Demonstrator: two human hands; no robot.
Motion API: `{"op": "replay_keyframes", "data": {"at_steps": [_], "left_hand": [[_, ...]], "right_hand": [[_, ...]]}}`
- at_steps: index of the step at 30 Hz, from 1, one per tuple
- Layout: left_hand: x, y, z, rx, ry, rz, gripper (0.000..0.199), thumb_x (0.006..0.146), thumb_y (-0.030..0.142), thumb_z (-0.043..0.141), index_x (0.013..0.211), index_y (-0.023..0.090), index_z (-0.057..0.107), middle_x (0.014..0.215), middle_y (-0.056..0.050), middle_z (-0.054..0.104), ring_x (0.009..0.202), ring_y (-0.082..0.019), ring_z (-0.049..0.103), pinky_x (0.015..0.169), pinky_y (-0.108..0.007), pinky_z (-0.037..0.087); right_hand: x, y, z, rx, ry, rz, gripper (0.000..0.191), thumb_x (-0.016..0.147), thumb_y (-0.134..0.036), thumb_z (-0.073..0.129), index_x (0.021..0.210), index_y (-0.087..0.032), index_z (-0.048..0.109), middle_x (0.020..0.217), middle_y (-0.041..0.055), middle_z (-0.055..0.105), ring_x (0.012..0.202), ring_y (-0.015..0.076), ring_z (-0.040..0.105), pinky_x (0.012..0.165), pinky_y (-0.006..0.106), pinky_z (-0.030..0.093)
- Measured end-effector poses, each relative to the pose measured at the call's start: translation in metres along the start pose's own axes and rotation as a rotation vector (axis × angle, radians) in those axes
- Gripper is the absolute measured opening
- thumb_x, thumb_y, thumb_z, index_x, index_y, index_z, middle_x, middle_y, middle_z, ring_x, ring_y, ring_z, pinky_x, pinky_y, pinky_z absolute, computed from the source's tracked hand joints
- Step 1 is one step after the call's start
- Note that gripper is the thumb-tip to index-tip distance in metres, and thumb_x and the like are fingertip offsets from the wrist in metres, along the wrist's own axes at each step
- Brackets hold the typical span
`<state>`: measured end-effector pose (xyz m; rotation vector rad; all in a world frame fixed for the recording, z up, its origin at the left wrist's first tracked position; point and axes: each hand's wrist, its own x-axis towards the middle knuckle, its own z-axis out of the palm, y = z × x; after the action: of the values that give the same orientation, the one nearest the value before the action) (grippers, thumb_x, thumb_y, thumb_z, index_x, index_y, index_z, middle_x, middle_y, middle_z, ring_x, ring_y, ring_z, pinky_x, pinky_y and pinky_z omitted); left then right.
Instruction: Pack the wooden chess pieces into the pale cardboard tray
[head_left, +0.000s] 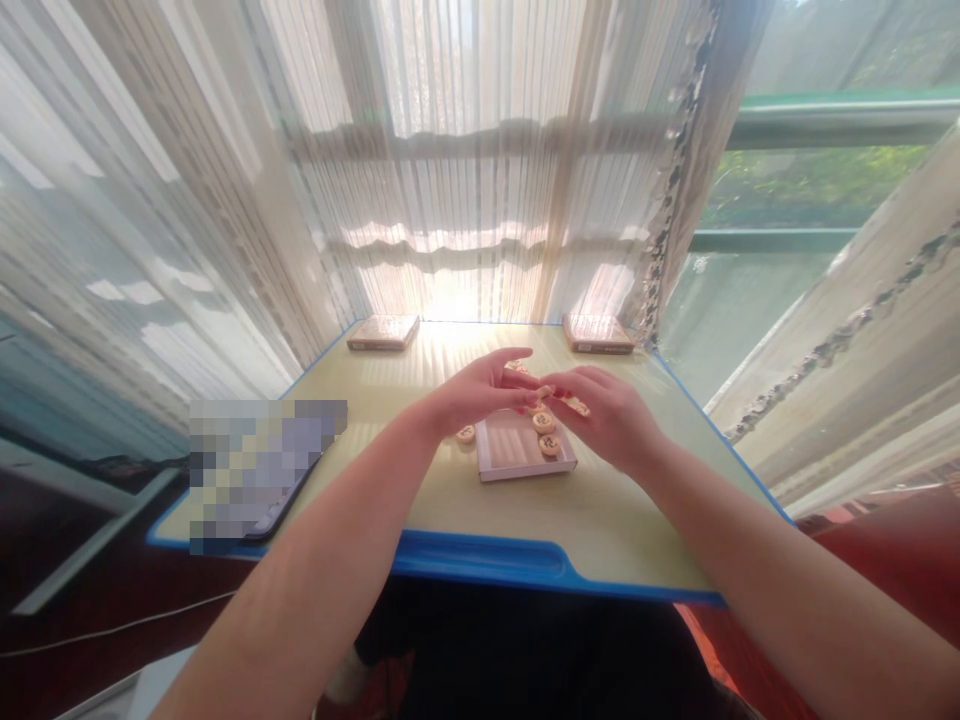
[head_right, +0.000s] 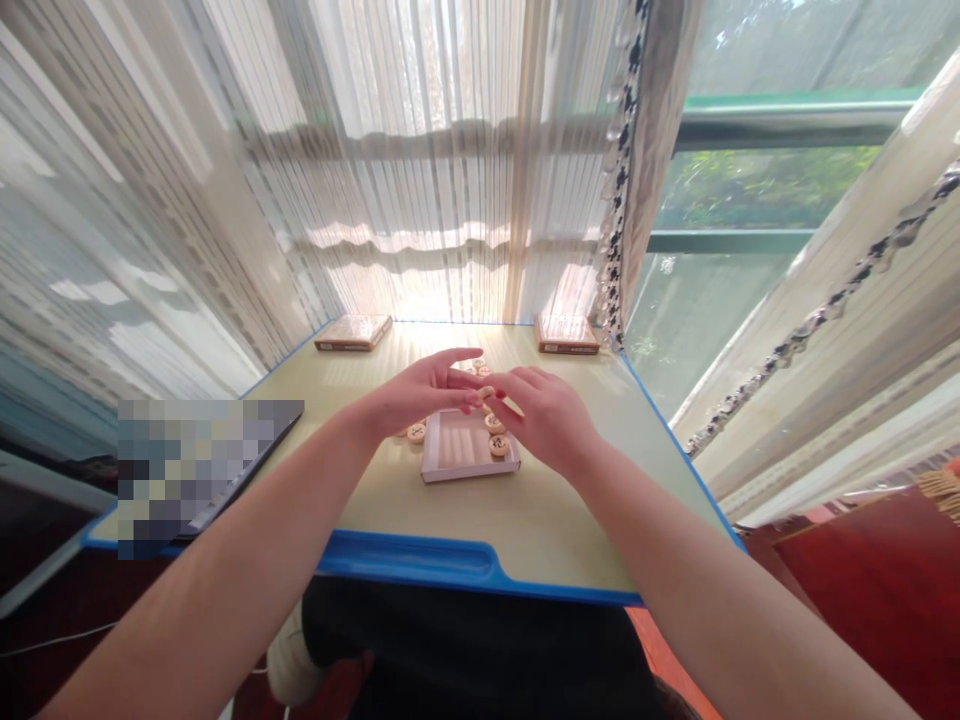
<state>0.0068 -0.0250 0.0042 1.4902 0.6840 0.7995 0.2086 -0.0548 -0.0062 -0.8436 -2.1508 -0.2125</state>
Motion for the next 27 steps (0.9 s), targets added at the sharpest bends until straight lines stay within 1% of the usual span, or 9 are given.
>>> {"op": "replay_keyframes", "data": {"at_steps": [4, 6, 9, 11, 13, 16, 19, 25, 27], "left_hand": [[0.0007, -0.0002, 0.0004, -0.037, 0.015, -0.025, 0.076, 0.068, 0.024, 0.078, 0.134, 0.014, 0.042, 0.110, -0.017, 0.068, 0.090, -0.019, 0.066, 0.081, -0.036, 0.050], [0.0006, 0.0015, 0.0011, 0.005, 0.050, -0.048, 0.069, 0.067, 0.027, 0.079, 0.128, 0.013, 0.049, 0.107, -0.016, 0.068, 0.083, -0.018, 0.066, 0.071, -0.031, 0.051], [0.0004, 0.0044, 0.0026, 0.130, 0.066, -0.075, 0.051, 0.067, 0.037, 0.077, 0.109, 0.010, 0.064, 0.090, -0.012, 0.070, 0.065, -0.013, 0.062, 0.052, -0.024, 0.043], [0.0003, 0.0058, 0.0034, 0.185, 0.051, -0.064, 0.041, 0.068, 0.040, 0.075, 0.097, 0.010, 0.070, 0.076, -0.009, 0.068, 0.057, -0.010, 0.056, 0.046, -0.022, 0.037], [0.0002, 0.0065, 0.0035, 0.206, 0.050, -0.044, 0.036, 0.069, 0.039, 0.074, 0.092, 0.012, 0.072, 0.068, -0.005, 0.065, 0.052, -0.008, 0.051, 0.044, -0.021, 0.034], [-0.0001, 0.0067, 0.0024, 0.210, 0.057, -0.032, 0.034, 0.068, 0.038, 0.075, 0.092, 0.013, 0.072, 0.062, -0.002, 0.061, 0.050, -0.006, 0.044, 0.044, -0.021, 0.031], [-0.0006, 0.0068, 0.0012, 0.189, 0.052, -0.038, 0.036, 0.068, 0.037, 0.075, 0.095, 0.014, 0.071, 0.065, -0.002, 0.061, 0.049, -0.005, 0.041, 0.044, -0.021, 0.028], [-0.0006, 0.0062, 0.0008, 0.159, 0.028, -0.029, 0.039, 0.068, 0.035, 0.075, 0.101, 0.015, 0.068, 0.075, -0.004, 0.066, 0.050, -0.004, 0.040, 0.044, -0.020, 0.027], [-0.0005, 0.0053, 0.0006, 0.162, 0.018, -0.019, 0.039, 0.069, 0.035, 0.075, 0.102, 0.016, 0.068, 0.077, -0.004, 0.066, 0.052, -0.004, 0.041, 0.045, -0.021, 0.028]], "right_hand": [[-0.0010, 0.0017, 0.0011, 0.015, -0.008, 0.029, 0.012, 0.088, -0.028, 0.053, 0.090, -0.022, 0.062, 0.084, 0.0045, 0.068, 0.079, 0.0169, 0.062, 0.071, 0.029, 0.048], [-0.0012, 0.0016, 0.0012, 0.020, -0.003, 0.049, 0.010, 0.087, -0.028, 0.053, 0.088, -0.022, 0.061, 0.081, 0.0035, 0.067, 0.076, 0.0161, 0.061, 0.069, 0.028, 0.047], [-0.0009, 0.0013, 0.0011, 0.015, 0.013, 0.070, 0.009, 0.087, -0.028, 0.054, 0.086, -0.021, 0.060, 0.077, 0.0027, 0.065, 0.073, 0.0154, 0.060, 0.066, 0.027, 0.046], [-0.0005, 0.0017, 0.0011, 0.012, 0.015, 0.075, 0.010, 0.087, -0.030, 0.055, 0.085, -0.021, 0.059, 0.076, 0.0029, 0.065, 0.072, 0.0154, 0.060, 0.065, 0.027, 0.046], [-0.0004, 0.0021, 0.0010, 0.020, 0.014, 0.075, 0.011, 0.087, -0.031, 0.055, 0.085, -0.022, 0.059, 0.077, 0.0030, 0.065, 0.072, 0.0153, 0.060, 0.065, 0.027, 0.046], [-0.0007, 0.0019, 0.0002, 0.052, 0.014, 0.068, 0.011, 0.086, -0.032, 0.056, 0.085, -0.022, 0.060, 0.078, 0.0026, 0.065, 0.071, 0.0148, 0.060, 0.065, 0.027, 0.046], [-0.0011, 0.0007, -0.0016, 0.075, -0.006, 0.065, 0.011, 0.082, -0.031, 0.060, 0.089, -0.022, 0.061, 0.078, 0.0019, 0.065, 0.071, 0.0148, 0.059, 0.065, 0.027, 0.047], [-0.0002, 0.0004, -0.0024, 0.140, 0.017, 0.225, 0.017, 0.084, -0.035, 0.057, 0.089, -0.019, 0.062, 0.075, 0.0025, 0.064, 0.066, 0.0141, 0.058, 0.061, 0.027, 0.047], [0.0005, 0.0008, -0.0021, 0.153, 0.003, 0.247, 0.020, 0.083, -0.037, 0.058, 0.090, -0.019, 0.062, 0.075, 0.0028, 0.064, 0.065, 0.0142, 0.058, 0.060, 0.027, 0.047]]}}
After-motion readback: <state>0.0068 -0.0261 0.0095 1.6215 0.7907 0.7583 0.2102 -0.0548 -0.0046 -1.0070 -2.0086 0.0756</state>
